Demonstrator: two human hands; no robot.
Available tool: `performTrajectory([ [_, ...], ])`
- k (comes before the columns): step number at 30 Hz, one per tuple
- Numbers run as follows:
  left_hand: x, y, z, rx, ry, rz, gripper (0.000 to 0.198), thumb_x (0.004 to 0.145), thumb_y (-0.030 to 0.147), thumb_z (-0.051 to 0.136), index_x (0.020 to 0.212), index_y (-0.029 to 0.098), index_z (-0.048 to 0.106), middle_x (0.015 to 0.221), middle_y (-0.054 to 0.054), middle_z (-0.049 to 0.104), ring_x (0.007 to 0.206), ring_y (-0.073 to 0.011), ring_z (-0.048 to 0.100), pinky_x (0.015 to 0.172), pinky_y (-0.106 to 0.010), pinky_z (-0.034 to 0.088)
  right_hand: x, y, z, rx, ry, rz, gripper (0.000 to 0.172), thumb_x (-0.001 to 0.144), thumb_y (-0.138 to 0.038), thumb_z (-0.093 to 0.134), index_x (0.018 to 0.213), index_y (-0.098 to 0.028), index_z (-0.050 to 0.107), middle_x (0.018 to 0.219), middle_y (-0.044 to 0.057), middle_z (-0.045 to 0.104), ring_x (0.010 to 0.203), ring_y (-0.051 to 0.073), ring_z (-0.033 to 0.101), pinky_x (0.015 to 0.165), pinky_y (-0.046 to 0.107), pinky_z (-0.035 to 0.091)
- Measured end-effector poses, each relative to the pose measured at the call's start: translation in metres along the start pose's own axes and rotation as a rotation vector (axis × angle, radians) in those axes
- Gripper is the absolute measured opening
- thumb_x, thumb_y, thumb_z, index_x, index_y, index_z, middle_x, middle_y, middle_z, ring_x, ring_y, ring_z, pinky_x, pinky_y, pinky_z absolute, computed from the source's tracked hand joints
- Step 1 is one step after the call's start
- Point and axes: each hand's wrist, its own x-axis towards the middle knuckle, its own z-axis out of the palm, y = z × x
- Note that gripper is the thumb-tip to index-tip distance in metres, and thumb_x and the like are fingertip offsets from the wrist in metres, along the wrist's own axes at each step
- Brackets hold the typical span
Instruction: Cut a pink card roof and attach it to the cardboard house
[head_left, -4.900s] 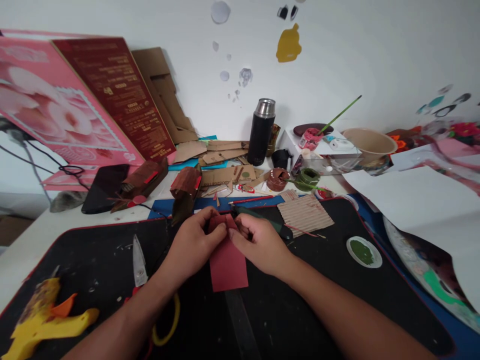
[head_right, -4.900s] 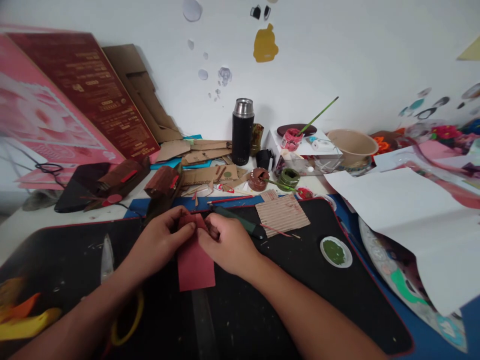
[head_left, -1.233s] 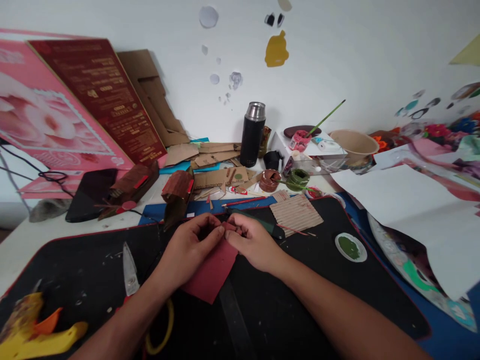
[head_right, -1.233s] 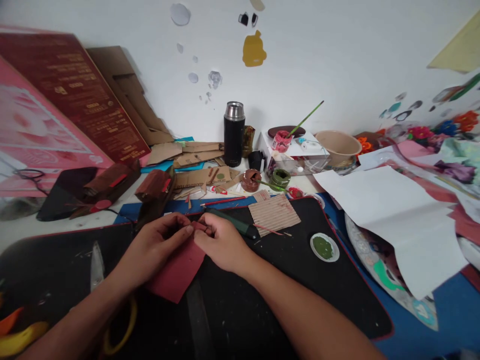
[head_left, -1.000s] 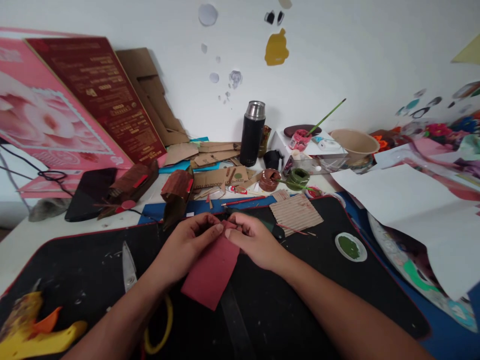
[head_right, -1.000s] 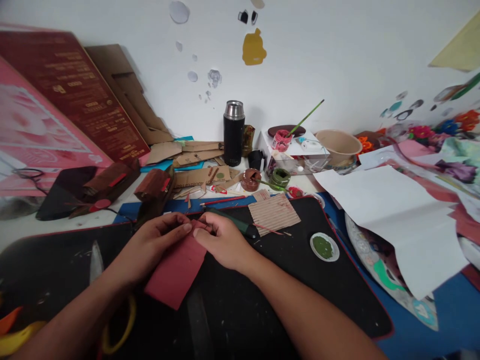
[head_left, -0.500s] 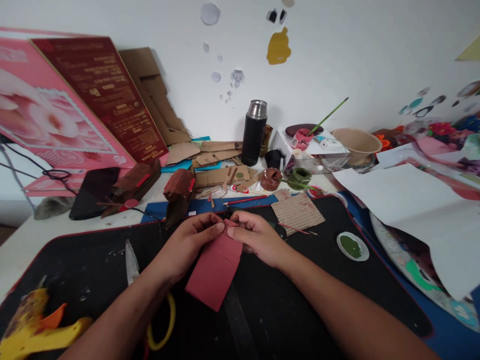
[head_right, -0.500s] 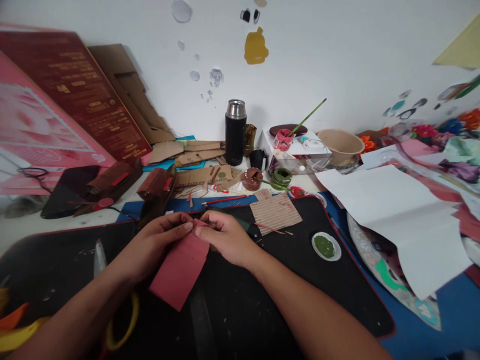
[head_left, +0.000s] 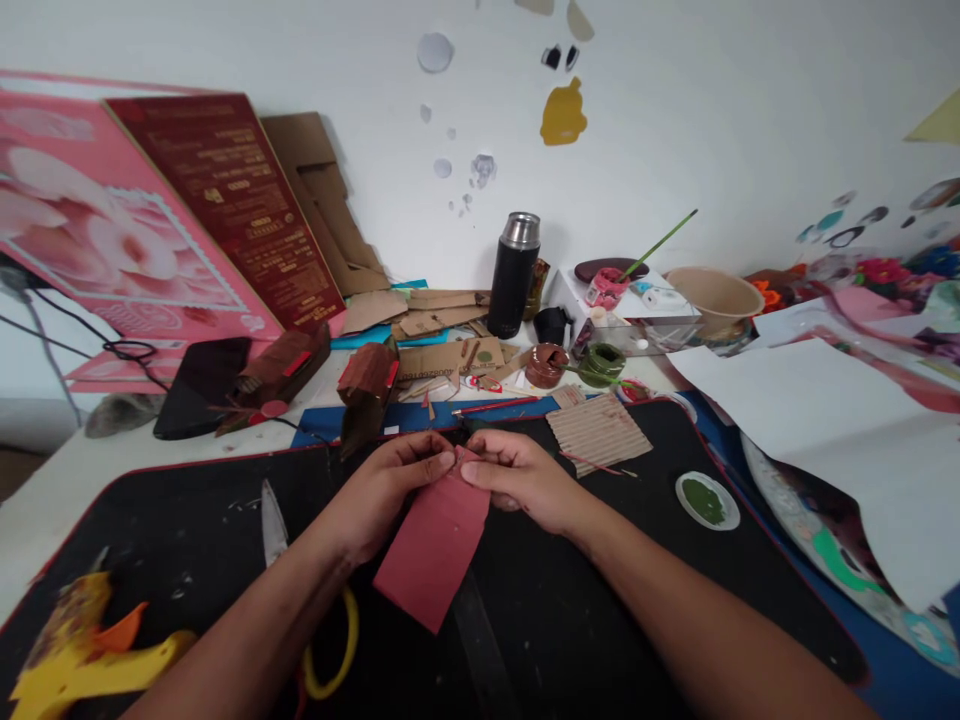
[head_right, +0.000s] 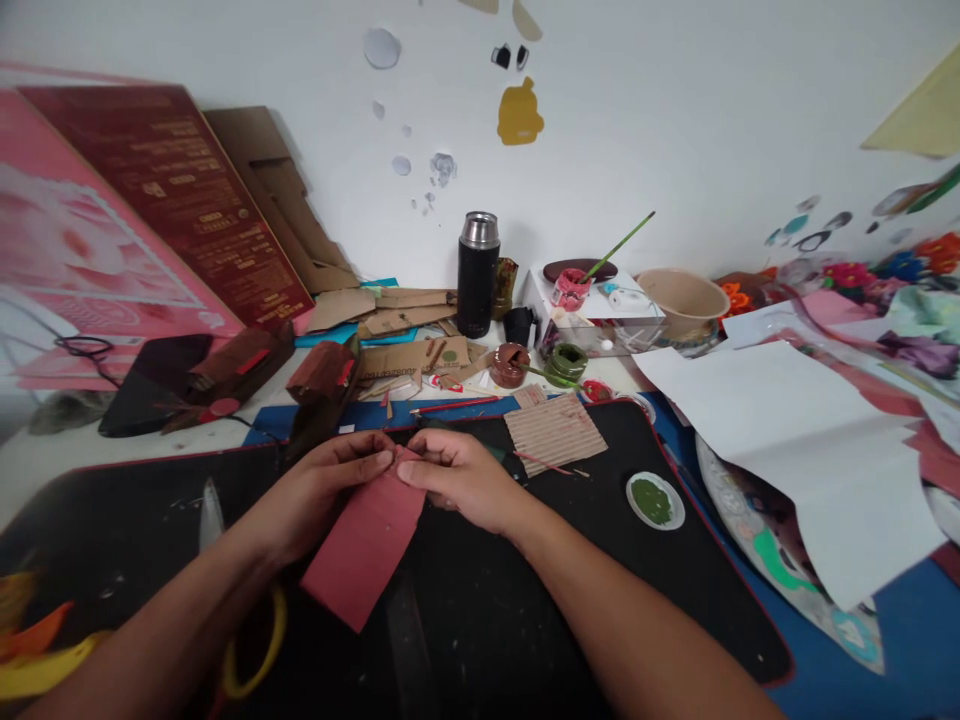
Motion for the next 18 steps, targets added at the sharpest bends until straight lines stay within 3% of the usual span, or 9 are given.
performTrajectory([
  [12, -0.0026, 0.0036, 0.0021, 0.051, 0.07, 0.181, 0.055, 0.062, 0.06, 0.097, 0.079, 0.018, 0.067, 0.067, 0.004, 0.06, 0.056, -0.0083, 0.047, 0.053, -0.021, 0.035, 0.0012, -0.001, 0.0053, 0.032, 0.098, -0.013, 0.044, 0.084, -0.056, 0.083, 0.096, -0.022, 0.058, 0.071, -0.009, 0.047, 0.046, 0.004, 0.028, 0.043, 0.023, 0.014],
  [18, -0.0026, 0.0061, 0.0016, -0.007, 0.088, 0.148, 0.057, 0.058, 0.059, 0.099, 0.08, 0.018, 0.066, 0.065, 0.005, 0.058, 0.054, -0.0079, 0.046, 0.051, -0.021, 0.036, 0.0005, -0.0018, 0.004, 0.066, 0.1, -0.029, 0.044, 0.081, -0.053, 0.086, 0.087, -0.022, 0.055, 0.068, -0.01, 0.043, 0.044, 0.003, 0.027, 0.043, 0.023, 0.013],
])
